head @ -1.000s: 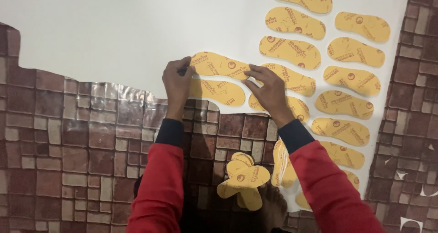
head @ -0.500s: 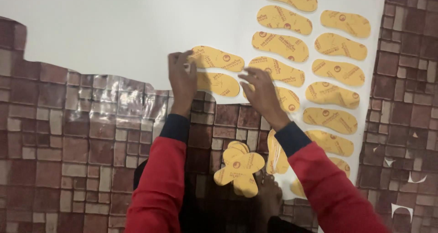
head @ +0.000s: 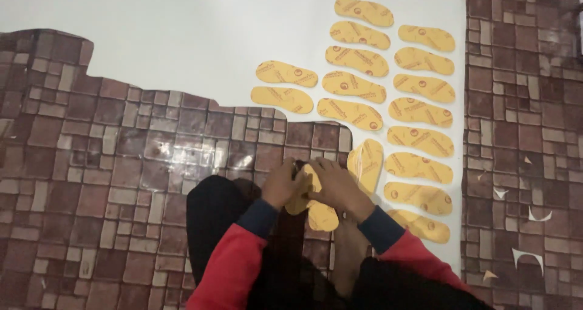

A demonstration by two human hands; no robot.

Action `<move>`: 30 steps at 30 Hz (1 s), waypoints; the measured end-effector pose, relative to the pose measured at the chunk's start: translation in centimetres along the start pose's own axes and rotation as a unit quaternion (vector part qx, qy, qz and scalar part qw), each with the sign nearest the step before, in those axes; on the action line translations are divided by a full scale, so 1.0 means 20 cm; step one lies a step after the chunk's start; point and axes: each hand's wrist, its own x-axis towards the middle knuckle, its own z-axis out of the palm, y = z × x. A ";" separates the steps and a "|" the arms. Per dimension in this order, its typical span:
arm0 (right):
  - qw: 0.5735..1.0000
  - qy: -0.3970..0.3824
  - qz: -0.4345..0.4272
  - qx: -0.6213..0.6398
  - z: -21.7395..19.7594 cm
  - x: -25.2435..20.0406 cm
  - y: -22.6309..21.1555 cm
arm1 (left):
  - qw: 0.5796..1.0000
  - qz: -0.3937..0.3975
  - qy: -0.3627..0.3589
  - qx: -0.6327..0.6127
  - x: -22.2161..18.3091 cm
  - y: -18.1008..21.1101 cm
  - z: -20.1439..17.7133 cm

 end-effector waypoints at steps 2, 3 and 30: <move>1.000 0.008 0.018 0.007 0.02 -0.04 0.02 | 0.999 0.007 -0.015 0.043 -0.11 0.06 0.00; 0.999 0.012 0.039 0.017 0.04 -0.06 0.03 | 0.996 0.013 -0.035 0.085 -0.16 0.09 0.00; 0.711 0.224 0.054 0.665 -0.36 -0.11 0.22 | 0.784 -0.008 0.103 -0.612 -0.11 0.26 -0.29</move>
